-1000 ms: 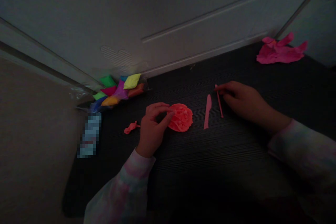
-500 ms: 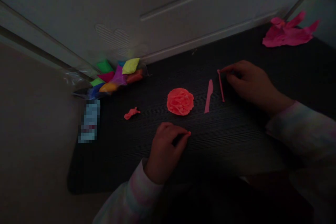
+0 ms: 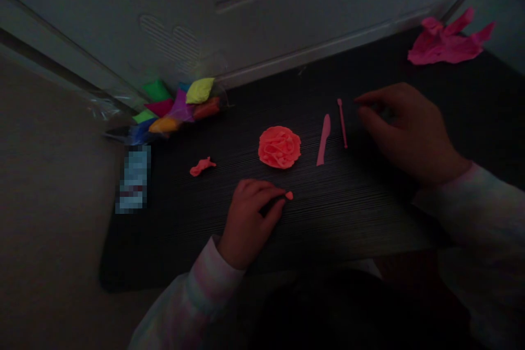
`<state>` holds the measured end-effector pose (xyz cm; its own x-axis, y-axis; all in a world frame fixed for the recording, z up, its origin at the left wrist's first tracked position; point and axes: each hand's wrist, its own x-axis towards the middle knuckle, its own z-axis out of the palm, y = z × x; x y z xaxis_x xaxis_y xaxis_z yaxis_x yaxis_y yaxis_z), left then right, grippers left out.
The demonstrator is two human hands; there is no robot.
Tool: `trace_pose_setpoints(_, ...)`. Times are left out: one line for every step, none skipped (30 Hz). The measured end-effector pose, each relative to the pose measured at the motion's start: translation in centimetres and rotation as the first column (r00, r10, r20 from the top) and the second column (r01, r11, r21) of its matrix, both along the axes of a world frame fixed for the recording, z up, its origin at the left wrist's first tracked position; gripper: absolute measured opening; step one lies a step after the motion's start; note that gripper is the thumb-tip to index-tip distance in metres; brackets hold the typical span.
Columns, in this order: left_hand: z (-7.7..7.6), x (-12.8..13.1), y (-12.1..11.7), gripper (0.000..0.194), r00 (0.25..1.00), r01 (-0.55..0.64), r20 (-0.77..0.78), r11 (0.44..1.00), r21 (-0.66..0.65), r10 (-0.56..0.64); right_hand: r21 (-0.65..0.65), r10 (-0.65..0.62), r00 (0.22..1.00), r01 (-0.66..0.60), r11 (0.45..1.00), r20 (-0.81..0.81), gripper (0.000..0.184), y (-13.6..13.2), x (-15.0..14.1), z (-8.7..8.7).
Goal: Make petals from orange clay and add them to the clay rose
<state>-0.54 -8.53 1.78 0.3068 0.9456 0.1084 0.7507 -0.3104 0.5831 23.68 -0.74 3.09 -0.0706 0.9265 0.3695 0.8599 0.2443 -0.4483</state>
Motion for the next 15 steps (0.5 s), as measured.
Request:
trace_pose_setpoints(0.0,0.1,0.0,0.014,1.0,0.008,-0.003,1.0,0.004,-0.008,0.01,0.035,0.999,-0.035,0.999,0.008,0.022,-1.3,-0.5,0.5)
trace_pose_setpoints(0.0,0.1,0.1,0.013,1.0,0.011,-0.003,1.0,0.009,-0.011,-0.017,0.096,0.995,-0.096,0.995,0.016,0.02,-2.7,-1.1,0.9)
trace_pose_setpoints(0.0,0.2,0.1,0.012,1.0,0.013,-0.003,1.0,0.01,-0.012,-0.069,0.149,0.989,-0.148,0.987,0.007,0.017,-4.2,-1.8,1.1)
trace_pose_setpoints(0.0,0.2,0.1,0.012,1.0,0.012,-0.005,1.0,0.008,-0.012,-0.132,0.192,0.981,-0.191,0.973,-0.008,0.015,-5.5,-2.6,1.2)
trace_pose_setpoints(0.0,0.2,0.2,0.011,1.0,0.01,-0.007,1.0,0.005,-0.01,-0.168,0.236,0.971,-0.237,0.957,-0.027,0.014,-6.7,-3.5,1.0)
trace_pose_setpoints(0.0,0.3,0.2,0.01,1.0,0.007,-0.01,1.0,0.001,-0.007,-0.193,0.259,0.965,-0.262,0.945,-0.045,0.014,-7.6,-4.3,0.6)
trace_pose_setpoints(0.0,0.3,0.3,0.01,1.0,0.005,-0.012,1.0,0.0,-0.005,-0.207,0.266,0.963,-0.27,0.94,-0.048,0.014,-8.3,-5.1,0.2)
trace_pose_setpoints(0.0,0.4,0.3,0.009,1.0,0.002,-0.011,1.0,0.001,-0.002,-0.224,0.263,0.964,-0.265,0.938,-0.037,0.014,-8.7,-5.8,-0.4)
trace_pose_setpoints(0.0,0.4,0.3,0.008,1.0,0.001,-0.006,1.0,0.005,-0.001,-0.236,0.257,0.966,-0.253,0.938,-0.015,0.015,-8.9,-6.4,-0.9)
trace_pose_setpoints(0.0,0.5,0.3,0.008,1.0,0.001,0.002,1.0,0.013,-0.001,-0.243,0.248,0.969,-0.238,0.94,0.012,0.015,-9.0,-6.9,-1.4)
trace_pose_setpoints(0.0,0.5,0.3,0.007,1.0,0.0,0.01,1.0,0.02,0.0,-0.245,0.241,0.97,-0.224,0.943,0.039,0.016,-8.9,-7.3,-1.7)
trace_pose_setpoints(0.0,0.5,0.3,0.007,1.0,-0.001,0.017,1.0,0.027,0.001,-0.242,0.235,0.97,-0.214,0.946,0.059,0.016,-8.8,-7.6,-2.0)
trace_pose_setpoints(0.0,0.5,0.3,0.006,1.0,-0.001,0.022,1.0,0.031,0.0,-0.239,0.232,0.97,-0.209,0.948,0.071,0.016,-8.7,-7.8,-2.1)
trace_pose_setpoints(0.0,0.5,0.3,0.006,1.0,-0.001,0.024,1.0,0.031,0.0,-0.237,0.232,0.97,-0.209,0.949,0.073,0.015,-8.6,-7.9,-2.2)
trace_pose_setpoints(-0.1,0.4,0.3,0.006,1.0,-0.001,0.024,1.0,0.029,0.001,-0.236,0.233,0.97,-0.211,0.949,0.071,0.015,-8.5,-8.0,-2.1)
